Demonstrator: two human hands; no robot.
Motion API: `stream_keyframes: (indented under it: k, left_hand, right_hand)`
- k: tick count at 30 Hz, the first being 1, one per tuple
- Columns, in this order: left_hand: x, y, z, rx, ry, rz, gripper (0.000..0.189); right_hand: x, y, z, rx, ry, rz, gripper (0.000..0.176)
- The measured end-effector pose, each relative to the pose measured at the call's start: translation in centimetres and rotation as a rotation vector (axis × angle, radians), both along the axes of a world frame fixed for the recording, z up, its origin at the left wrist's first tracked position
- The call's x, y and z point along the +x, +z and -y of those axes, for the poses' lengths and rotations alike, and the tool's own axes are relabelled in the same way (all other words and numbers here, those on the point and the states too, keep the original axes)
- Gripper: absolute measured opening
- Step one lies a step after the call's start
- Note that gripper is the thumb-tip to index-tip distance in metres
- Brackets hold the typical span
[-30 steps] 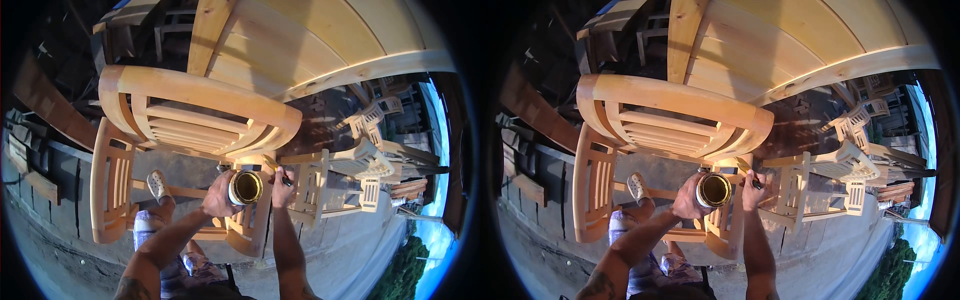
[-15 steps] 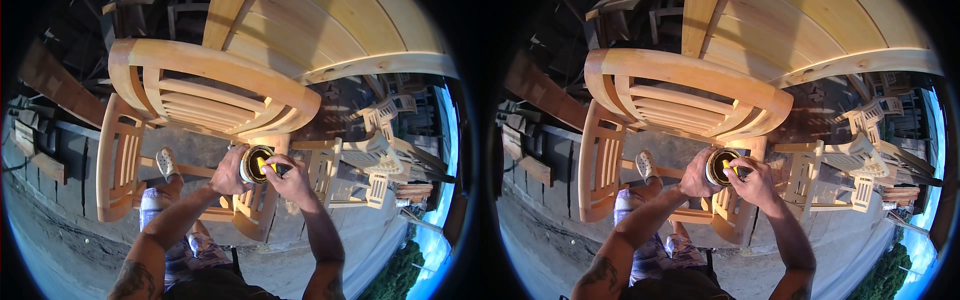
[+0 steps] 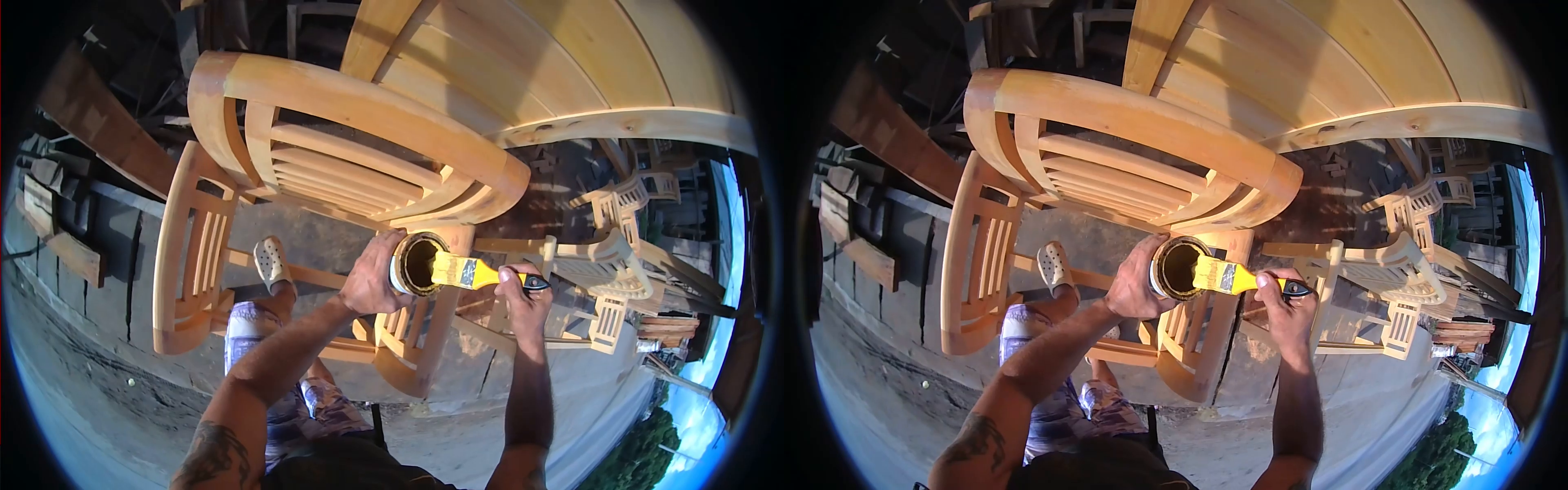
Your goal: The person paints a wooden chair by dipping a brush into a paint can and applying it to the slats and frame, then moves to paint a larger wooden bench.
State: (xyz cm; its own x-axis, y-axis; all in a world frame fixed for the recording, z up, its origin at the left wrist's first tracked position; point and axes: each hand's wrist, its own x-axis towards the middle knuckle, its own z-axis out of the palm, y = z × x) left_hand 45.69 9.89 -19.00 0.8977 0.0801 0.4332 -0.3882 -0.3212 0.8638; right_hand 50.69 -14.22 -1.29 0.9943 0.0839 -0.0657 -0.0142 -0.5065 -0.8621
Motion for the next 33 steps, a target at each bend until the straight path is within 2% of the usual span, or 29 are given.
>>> stream_keyframes:
  k: [6, 9, 13, 14, 16, 18, 20, 24, 27, 31, 33]
  left_hand:
    - [0.0, 0.1, -0.2, 0.048, -0.017, -0.016, 0.103]
    - [0.2, 0.1, -0.1, -0.003, -0.008, -0.016, 0.098]
    - [0.2, -0.1, 0.0, -0.033, -0.003, 0.002, 0.097]
    - [0.4, 0.0, -0.2, -0.023, 0.004, 0.015, 0.096]
    - [0.2, 0.7, -0.4, -0.029, 0.020, 0.014, 0.094]
    - [0.2, 1.1, -0.6, -0.036, 0.035, 0.011, 0.093]
    - [0.3, -0.1, -0.6, 0.009, 0.030, 0.015, 0.103]
    - [0.5, -0.1, -1.1, -0.013, 0.061, 0.020, 0.102]
    - [0.3, 0.2, -1.7, -0.021, 0.057, 0.026, 0.102]
    - [0.2, -0.2, -1.7, -0.014, 0.072, -0.001, 0.103]
    - [0.2, 0.2, -1.7, -0.052, 0.086, 0.012, 0.095]
  right_hand:
    - [-0.1, 0.7, 2.0, 0.040, -0.058, -0.055, 0.020]
    - [0.3, 1.1, 2.7, 0.058, -0.049, -0.013, 0.019]
    - [1.0, 0.4, 3.7, 0.382, -0.037, -0.047, 0.021]
    - [1.1, -0.4, 4.0, 0.436, -0.011, -0.084, 0.028]
    - [1.5, -2.4, 5.0, 0.573, 0.078, -0.175, 0.033]
    - [1.5, -4.3, 5.2, 0.796, 0.119, -0.305, 0.031]
    - [1.2, -7.2, 5.9, 1.020, 0.029, -0.397, 0.028]
    - [1.9, -9.3, 4.0, 1.273, 0.028, -0.405, 0.029]
    - [4.5, -6.8, -0.9, 1.322, 0.114, -0.398, 0.027]
    - [11.1, -3.5, -8.1, 1.102, 0.309, -0.279, 0.026]
    - [14.7, -2.1, -12.2, 0.937, 0.396, -0.213, 0.028]
